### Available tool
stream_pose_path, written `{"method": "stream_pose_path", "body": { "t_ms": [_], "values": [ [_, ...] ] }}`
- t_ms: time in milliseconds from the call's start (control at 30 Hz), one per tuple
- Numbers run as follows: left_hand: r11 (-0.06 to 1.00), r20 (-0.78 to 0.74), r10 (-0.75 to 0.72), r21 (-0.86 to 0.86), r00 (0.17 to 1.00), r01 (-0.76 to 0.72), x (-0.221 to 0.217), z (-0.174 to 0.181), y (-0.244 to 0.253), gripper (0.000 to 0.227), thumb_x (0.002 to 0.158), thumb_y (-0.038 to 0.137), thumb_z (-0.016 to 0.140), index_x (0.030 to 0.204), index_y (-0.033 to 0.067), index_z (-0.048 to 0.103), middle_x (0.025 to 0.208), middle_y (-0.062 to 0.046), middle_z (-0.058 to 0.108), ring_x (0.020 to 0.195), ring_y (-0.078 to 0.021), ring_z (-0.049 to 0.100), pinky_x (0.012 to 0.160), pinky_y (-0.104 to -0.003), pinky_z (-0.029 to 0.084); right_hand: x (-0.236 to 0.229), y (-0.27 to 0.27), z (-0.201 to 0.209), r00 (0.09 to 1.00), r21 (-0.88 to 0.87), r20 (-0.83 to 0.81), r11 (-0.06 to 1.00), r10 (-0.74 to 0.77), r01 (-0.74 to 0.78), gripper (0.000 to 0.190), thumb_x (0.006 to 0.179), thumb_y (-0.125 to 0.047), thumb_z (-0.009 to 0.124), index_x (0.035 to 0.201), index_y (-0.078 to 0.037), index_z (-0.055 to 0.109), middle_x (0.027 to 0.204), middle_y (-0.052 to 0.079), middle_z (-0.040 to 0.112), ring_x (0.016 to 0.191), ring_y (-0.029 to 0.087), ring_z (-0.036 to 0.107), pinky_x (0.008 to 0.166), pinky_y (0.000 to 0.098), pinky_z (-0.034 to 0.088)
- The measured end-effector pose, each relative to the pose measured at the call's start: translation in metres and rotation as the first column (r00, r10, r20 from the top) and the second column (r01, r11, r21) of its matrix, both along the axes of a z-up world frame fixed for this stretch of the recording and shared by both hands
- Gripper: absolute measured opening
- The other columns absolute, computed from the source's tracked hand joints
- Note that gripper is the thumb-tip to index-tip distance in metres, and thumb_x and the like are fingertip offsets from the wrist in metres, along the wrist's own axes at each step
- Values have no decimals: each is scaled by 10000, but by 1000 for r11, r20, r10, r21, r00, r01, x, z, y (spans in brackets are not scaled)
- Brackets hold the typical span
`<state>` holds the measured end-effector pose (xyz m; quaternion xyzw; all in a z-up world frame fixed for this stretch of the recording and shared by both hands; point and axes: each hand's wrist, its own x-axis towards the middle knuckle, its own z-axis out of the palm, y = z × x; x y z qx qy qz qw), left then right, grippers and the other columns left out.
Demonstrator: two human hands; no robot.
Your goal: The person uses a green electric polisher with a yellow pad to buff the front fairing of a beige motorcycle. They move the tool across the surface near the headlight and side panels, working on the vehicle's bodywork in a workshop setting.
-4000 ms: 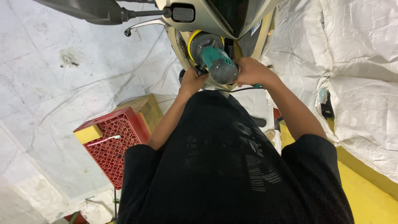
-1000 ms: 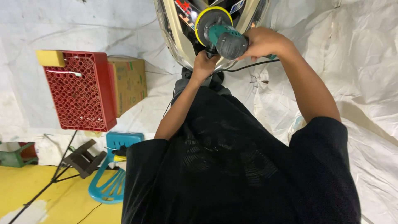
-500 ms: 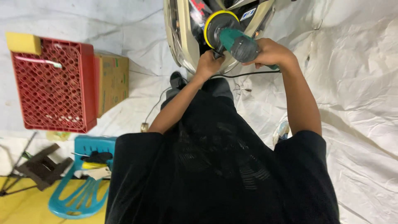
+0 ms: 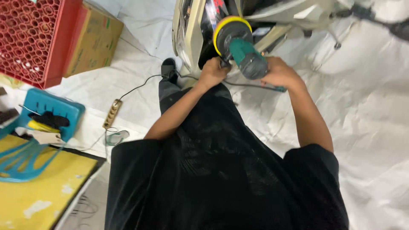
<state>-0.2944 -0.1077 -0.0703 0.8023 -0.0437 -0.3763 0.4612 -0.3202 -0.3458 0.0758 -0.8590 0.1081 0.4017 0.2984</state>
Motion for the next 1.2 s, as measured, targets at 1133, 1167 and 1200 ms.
{"method": "stream_pose_path", "body": {
  "t_ms": [1133,1167,1200],
  "values": [
    [841,-43,529,-108,847,-530,-52,-8,-120,309,762,352,762,780,52,687,718,-200,705,846,-422,743,723,-483,563,54,-71,28,901,-18,-61,902,430,-431,352,758,-392,809,774,-73,661,583,91,704,620,261,733,682,373,563],
    [840,-53,526,-128,849,-528,-53,-7,-120,279,768,331,741,760,60,674,686,-181,685,813,-406,740,703,-479,554,55,-71,31,899,-19,-59,900,433,-435,345,763,-384,804,773,-69,664,584,94,703,616,266,732,679,384,564],
    [838,-64,522,-150,851,-525,-53,-6,-121,252,774,310,719,740,67,662,653,-161,665,779,-391,737,683,-474,545,56,-72,34,898,-22,-57,899,437,-438,338,768,-376,798,772,-65,667,584,97,702,611,272,730,675,394,564]
  ]
}}
